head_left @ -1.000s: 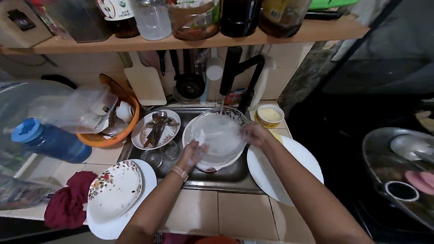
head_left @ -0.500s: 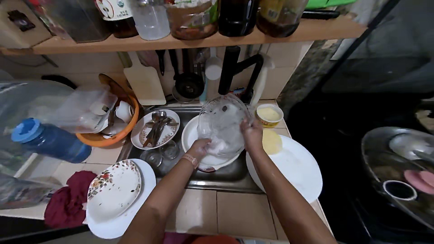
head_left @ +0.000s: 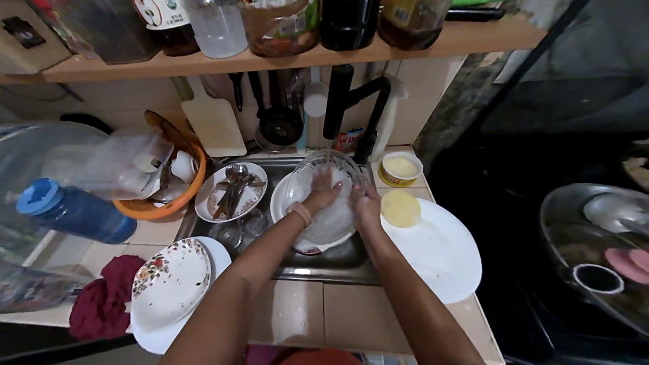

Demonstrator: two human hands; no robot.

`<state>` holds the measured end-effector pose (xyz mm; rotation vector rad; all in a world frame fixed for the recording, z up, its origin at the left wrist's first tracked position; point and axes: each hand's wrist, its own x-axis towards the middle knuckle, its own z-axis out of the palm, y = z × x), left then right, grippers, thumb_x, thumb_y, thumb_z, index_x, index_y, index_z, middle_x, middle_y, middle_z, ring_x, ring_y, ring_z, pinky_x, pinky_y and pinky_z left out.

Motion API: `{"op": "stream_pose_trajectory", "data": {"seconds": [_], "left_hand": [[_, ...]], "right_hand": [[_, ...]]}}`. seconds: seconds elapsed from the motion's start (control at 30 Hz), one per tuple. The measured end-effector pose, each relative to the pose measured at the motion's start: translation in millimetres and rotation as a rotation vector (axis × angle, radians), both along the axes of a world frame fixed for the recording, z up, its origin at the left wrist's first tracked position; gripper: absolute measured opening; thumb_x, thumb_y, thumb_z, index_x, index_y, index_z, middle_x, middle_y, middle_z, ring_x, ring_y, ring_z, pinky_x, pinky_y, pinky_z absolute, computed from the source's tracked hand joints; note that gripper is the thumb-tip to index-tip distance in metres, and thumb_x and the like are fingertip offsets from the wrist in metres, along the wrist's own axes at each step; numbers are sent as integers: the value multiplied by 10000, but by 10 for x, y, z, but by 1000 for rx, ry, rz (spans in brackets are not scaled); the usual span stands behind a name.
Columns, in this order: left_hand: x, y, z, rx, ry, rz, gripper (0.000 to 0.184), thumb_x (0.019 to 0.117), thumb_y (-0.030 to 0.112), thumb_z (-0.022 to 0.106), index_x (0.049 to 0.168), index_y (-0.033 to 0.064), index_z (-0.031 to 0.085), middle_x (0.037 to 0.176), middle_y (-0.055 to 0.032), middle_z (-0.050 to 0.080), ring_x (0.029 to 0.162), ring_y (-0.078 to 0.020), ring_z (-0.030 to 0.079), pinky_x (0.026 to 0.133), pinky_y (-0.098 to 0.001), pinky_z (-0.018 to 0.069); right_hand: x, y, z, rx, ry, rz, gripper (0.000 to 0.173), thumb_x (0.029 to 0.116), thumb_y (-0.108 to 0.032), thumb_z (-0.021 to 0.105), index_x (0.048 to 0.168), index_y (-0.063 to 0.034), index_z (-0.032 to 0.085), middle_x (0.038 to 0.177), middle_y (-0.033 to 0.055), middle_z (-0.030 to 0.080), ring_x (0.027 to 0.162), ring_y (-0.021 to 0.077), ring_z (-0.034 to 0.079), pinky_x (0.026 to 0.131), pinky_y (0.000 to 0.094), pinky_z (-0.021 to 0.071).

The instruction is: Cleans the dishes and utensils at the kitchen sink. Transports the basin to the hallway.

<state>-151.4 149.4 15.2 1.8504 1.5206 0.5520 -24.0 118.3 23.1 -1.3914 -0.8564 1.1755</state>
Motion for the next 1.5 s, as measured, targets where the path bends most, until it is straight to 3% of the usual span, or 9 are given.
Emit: {"op": "stream_pose_trajectory", "data": {"seconds": [0.13, 0.3, 0.4, 0.5, 0.63, 0.7, 0.9, 1.4, 1.5], "left_hand": [[48, 0, -81, 66, -41, -366, 521, 1111, 190, 400, 1571, -43, 326, 1678, -208, 233, 1574, -346, 169, 1281, -467, 123], [-259, -518, -14, -52, 198, -663, 614, 1072, 311, 527, 1580, 12, 354, 1648, -183, 327, 1510, -310, 360, 1237, -472, 276], [-467, -741, -8, 114, 352, -598, 392, 1059, 206, 547, 1347, -54, 605, 1370, -259, 612, 1275, -406, 601, 1069, -548, 461], [-589, -857, 6, 275, 272, -467, 340, 1059, 200, 531, 1120, -86, 704, 1120, -264, 709, 1091, -416, 689, 955, -542, 534], [-551, -788, 301, 145, 260, -518, 395, 1064, 227, 531, 1023, -137, 679, 1001, -293, 692, 961, -432, 685, 900, -571, 509], [-485, -762, 426, 91, 239, -511, 397, 1063, 217, 533, 941, -141, 654, 902, -276, 658, 854, -390, 647, 834, -530, 496], [-448, -646, 775, -102, -9, -212, 279, 1056, 168, 566, 1059, -80, 694, 895, -143, 673, 785, -145, 600, 789, -324, 519], [-578, -344, 467, -73, -645, 302, 179, 1060, 145, 545, 1044, -6, 640, 769, -10, 613, 659, -58, 574, 648, -243, 518], [-637, -374, 414, -39, -714, 310, 160, 1060, 113, 523, 1036, 1, 635, 759, 0, 631, 664, -57, 606, 663, -245, 544]], "right_hand": [[-2, 18, -93, 1, 115, 2, 341, 1090, -97, 441, 1406, 19, 492, 1021, 113, 601, 775, 117, 572, 697, 293, 511], [87, 70, -110, -142, 196, -23, 408, 1133, -181, 341, 1522, -58, 364, 1019, 110, 542, 731, 142, 558, 656, 306, 506], [172, 75, 1, -273, 271, 19, 433, 1141, -256, 328, 1533, -72, 327, 1196, 179, 545, 832, 212, 586, 718, 358, 517], [193, 109, 93, -411, 231, 89, 379, 1131, -303, 361, 1445, -93, 375, 994, 129, 539, 659, 187, 564, 588, 345, 519], [266, 231, 91, -549, 123, 244, 518, 1065, -165, 487, 1553, -118, 318, 1407, 238, 471, 1102, 336, 560, 857, 479, 506], [266, 308, 34, -552, 55, 305, 500, 1032, -177, 516, 1494, -65, 362, 1371, 247, 471, 1108, 337, 542, 875, 479, 501], [161, 408, 373, -472, 148, 369, 693, 1067, -571, 373, 1561, -87, 326, 1477, 268, 449, 1237, 397, 532, 947, 554, 480], [-536, 525, 291, 609, -580, 332, 402, 1062, -103, 403, 1322, 128, 606, 1422, 314, 557, 1400, 456, 467, 1229, 571, 225], [-476, 727, -15, 833, -541, 193, 417, 1053, -145, 401, 1260, 106, 662, 1323, 308, 629, 1303, 468, 556, 1177, 564, 331]]}}
